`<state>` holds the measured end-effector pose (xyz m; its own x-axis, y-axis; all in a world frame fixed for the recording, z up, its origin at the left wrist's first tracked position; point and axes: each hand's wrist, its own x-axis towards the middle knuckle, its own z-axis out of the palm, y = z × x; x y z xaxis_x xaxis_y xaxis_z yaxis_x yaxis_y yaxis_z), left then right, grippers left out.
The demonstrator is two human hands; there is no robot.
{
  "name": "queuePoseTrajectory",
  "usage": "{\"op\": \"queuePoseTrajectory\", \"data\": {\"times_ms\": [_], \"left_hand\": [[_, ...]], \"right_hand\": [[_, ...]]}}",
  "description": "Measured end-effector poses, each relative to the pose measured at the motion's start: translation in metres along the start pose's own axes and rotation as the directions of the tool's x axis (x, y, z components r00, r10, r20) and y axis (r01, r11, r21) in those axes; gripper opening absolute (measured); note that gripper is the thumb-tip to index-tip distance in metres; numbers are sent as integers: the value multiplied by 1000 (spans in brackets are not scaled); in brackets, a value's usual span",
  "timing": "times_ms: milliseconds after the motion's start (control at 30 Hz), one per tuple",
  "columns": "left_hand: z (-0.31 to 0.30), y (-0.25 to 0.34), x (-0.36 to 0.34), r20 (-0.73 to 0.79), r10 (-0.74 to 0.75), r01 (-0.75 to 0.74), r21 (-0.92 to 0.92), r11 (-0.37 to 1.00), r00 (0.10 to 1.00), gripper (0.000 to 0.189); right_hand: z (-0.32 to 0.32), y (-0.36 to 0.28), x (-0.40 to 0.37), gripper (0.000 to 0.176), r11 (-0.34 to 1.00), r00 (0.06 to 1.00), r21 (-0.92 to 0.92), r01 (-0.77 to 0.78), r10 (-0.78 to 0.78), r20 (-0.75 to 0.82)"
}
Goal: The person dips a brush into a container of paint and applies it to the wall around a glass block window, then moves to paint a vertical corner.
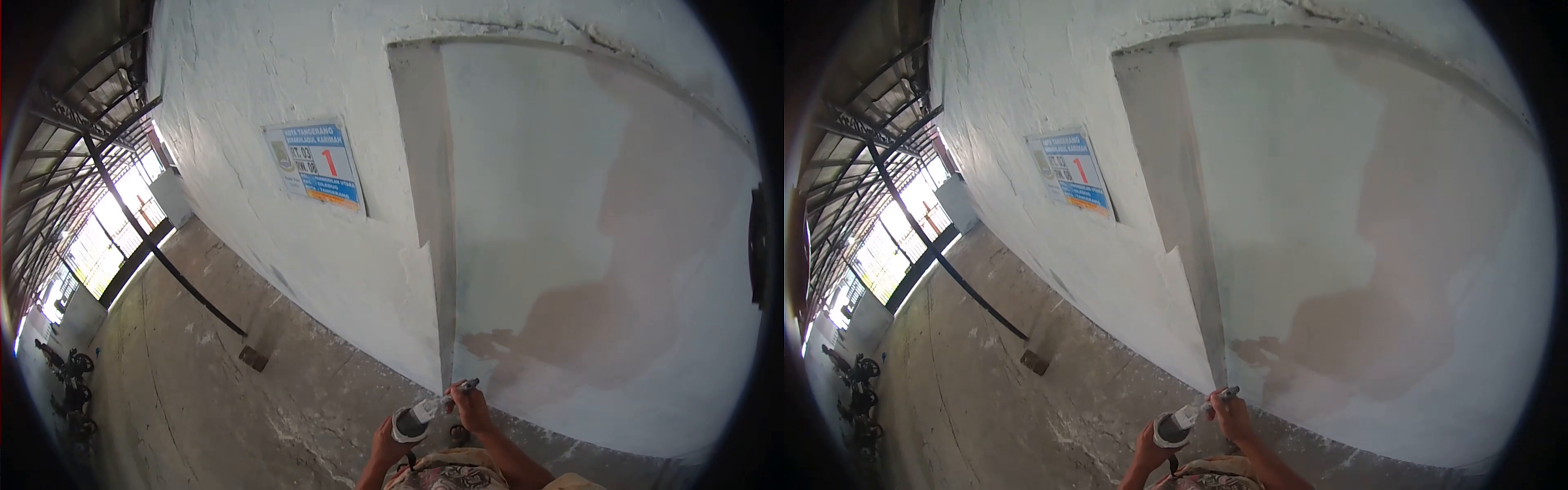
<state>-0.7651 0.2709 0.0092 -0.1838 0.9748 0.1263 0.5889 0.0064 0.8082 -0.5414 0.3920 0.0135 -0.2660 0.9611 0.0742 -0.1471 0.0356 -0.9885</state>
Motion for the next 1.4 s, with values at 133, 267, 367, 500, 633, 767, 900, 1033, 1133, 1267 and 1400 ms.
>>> {"op": "queuePoseTrajectory", "data": {"times_ms": [133,267,367,500,633,767,900,1033,1133,1267,1400], "left_hand": [[-3,9,-1,12,-2,2,3,1000,1000,70],[-2,5,-6,-10,-61,61,-59,996,998,70],[-4,8,-8,-1,-78,78,-46,996,997,71],[0,5,-8,-29,-47,46,-29,999,998,70],[0,4,-5,-36,-93,92,-46,995,995,72],[-4,-2,-6,-103,49,-56,-62,997,993,69],[-8,17,-19,-142,-71,53,-132,990,987,69],[-16,7,-20,-138,-21,14,-53,998,990,70],[-19,7,-17,-142,-50,44,-41,998,989,70],[-16,12,-12,-105,-89,86,-37,996,990,70],[-6,3,-21,-98,-98,93,-54,994,990,71]], "right_hand": [[-1,10,-3,40,996,998,-68,-53,55,20],[1,5,-5,40,996,998,-70,-56,57,18],[1,-8,-2,40,994,996,-86,-67,72,48],[2,-7,-1,37,995,999,-102,-12,18,51],[-4,0,9,35,965,988,-232,125,-100,116],[-26,17,7,23,788,911,-459,411,-337,237],[-14,-56,-15,27,996,997,-89,3,4,81],[-12,-47,-17,31,998,996,-52,37,-32,87],[-12,-46,-13,31,999,998,-38,12,-10,61],[-12,-53,-7,31,999,995,-30,-17,20,102],[-6,-56,-7,27,981,987,-192,25,6,159]]}}
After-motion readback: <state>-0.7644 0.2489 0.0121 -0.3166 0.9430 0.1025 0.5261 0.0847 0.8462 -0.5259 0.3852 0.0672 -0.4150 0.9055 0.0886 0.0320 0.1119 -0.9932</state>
